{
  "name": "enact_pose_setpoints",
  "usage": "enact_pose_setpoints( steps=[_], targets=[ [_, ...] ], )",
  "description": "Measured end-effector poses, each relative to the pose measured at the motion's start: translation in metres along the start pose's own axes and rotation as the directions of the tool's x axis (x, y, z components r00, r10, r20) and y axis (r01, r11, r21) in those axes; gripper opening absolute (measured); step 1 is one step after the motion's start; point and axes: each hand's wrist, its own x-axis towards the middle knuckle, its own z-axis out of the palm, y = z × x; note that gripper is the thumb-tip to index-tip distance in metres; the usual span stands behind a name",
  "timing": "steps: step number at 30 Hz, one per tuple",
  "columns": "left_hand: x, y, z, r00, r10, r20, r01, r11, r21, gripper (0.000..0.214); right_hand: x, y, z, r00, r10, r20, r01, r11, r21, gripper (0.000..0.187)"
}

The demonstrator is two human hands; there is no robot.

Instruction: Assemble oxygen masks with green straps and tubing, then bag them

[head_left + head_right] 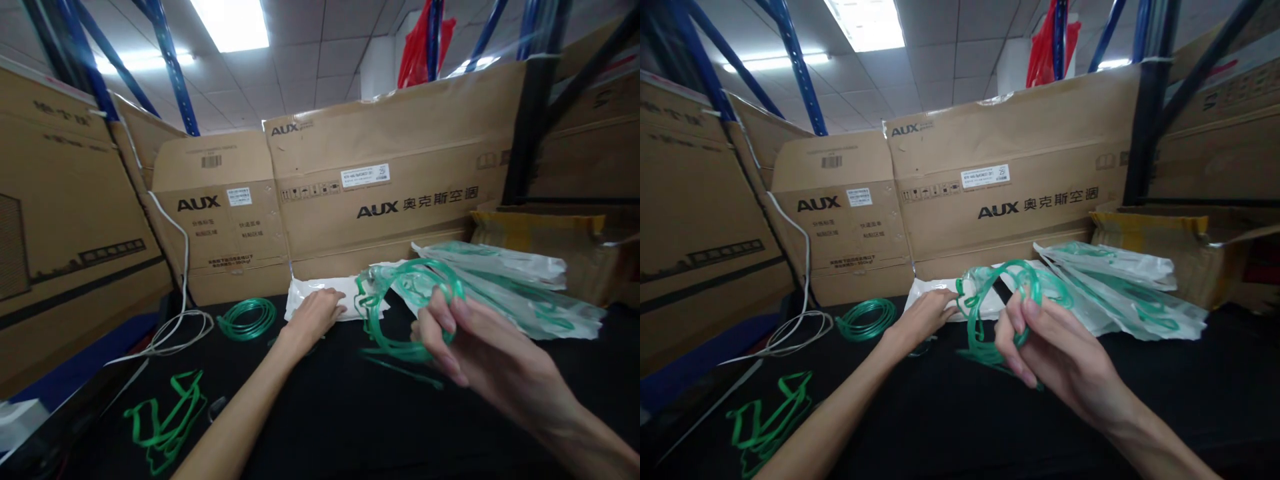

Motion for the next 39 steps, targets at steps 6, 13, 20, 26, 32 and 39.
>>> enact_pose_setpoints(
  steps=[6, 13, 20, 26, 32, 39],
  targets=[
    [-0.065, 0.011, -0.012, 0.983, -0.135, -0.125, 0.088, 0.941, -0.327, 0.052, -0.016, 0.032, -0.030, 0.923, 0.367, 0.113, -0.384, 0.882, 0.272, 0.031],
    [-0.122, 0.030, 0.009, 0.956, -0.274, -0.106, 0.189, 0.850, -0.491, 0.035, -0.034, 0.049, -0.064, 0.654, 0.747, 0.122, -0.752, 0.625, 0.209, 0.031],
    [-0.120, 0.031, 0.033, 0.939, -0.326, -0.108, 0.250, 0.864, -0.436, 0.044, -0.036, 0.059, -0.093, 0.854, 0.453, -0.258, -0.515, 0.661, -0.545, 0.044],
    [-0.118, 0.025, 0.038, 0.924, -0.376, -0.076, 0.321, 0.866, -0.383, 0.047, -0.022, 0.062, -0.086, 1.000, -0.020, 0.011, 0.018, 0.367, -0.930, 0.028],
    [-0.103, 0.032, 0.020, 0.947, -0.256, -0.192, 0.182, 0.924, -0.336, 0.037, 0.008, 0.082, -0.073, 0.965, 0.143, 0.221, 0.161, 0.343, -0.925, 0.021],
    [-0.052, 0.040, 0.010, 0.995, -0.088, 0.044, 0.098, 0.943, -0.319, 0.044, 0.012, 0.101, -0.077, 0.953, 0.173, 0.247, 0.168, 0.377, -0.911, 0.014]
  ],
)
